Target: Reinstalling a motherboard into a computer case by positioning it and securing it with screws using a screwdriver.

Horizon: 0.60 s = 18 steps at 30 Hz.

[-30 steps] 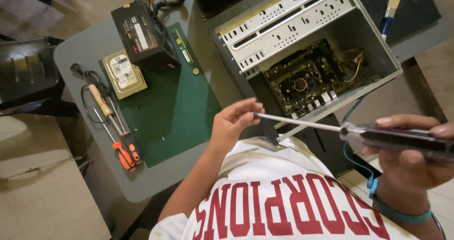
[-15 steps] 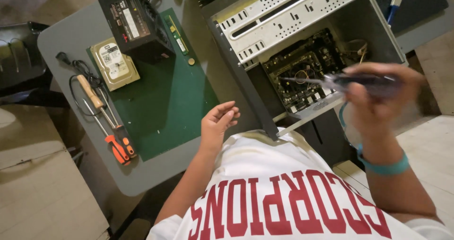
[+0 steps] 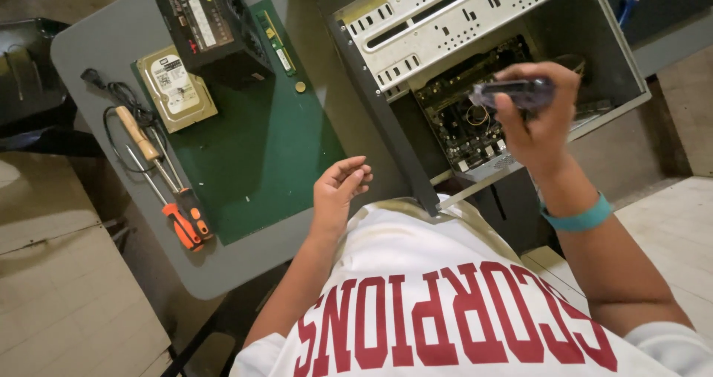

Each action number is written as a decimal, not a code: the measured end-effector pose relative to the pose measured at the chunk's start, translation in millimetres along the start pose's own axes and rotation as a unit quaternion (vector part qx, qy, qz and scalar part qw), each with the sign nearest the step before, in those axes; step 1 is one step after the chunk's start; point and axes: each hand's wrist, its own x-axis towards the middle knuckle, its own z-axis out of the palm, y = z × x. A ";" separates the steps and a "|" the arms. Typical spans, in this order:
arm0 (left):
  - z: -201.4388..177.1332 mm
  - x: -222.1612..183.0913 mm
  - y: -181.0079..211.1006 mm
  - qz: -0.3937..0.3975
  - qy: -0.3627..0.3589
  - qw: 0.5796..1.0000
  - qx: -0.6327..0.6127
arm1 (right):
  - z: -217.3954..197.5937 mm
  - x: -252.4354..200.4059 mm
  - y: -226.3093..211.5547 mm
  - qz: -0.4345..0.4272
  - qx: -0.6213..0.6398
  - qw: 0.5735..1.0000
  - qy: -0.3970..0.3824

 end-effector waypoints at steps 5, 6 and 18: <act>-1.1 5.0 -13.6 0.056 -0.022 0.998 -0.010 | 19.7 2.9 20.1 -0.019 -0.034 0.999 0.038; -2.6 4.4 -14.3 0.056 -0.020 0.998 -0.011 | 20.4 3.0 21.9 -0.019 -0.032 0.999 0.036; -10.2 4.0 -17.6 0.036 0.001 0.999 -0.026 | 19.6 7.3 24.9 -0.007 -0.039 0.999 0.002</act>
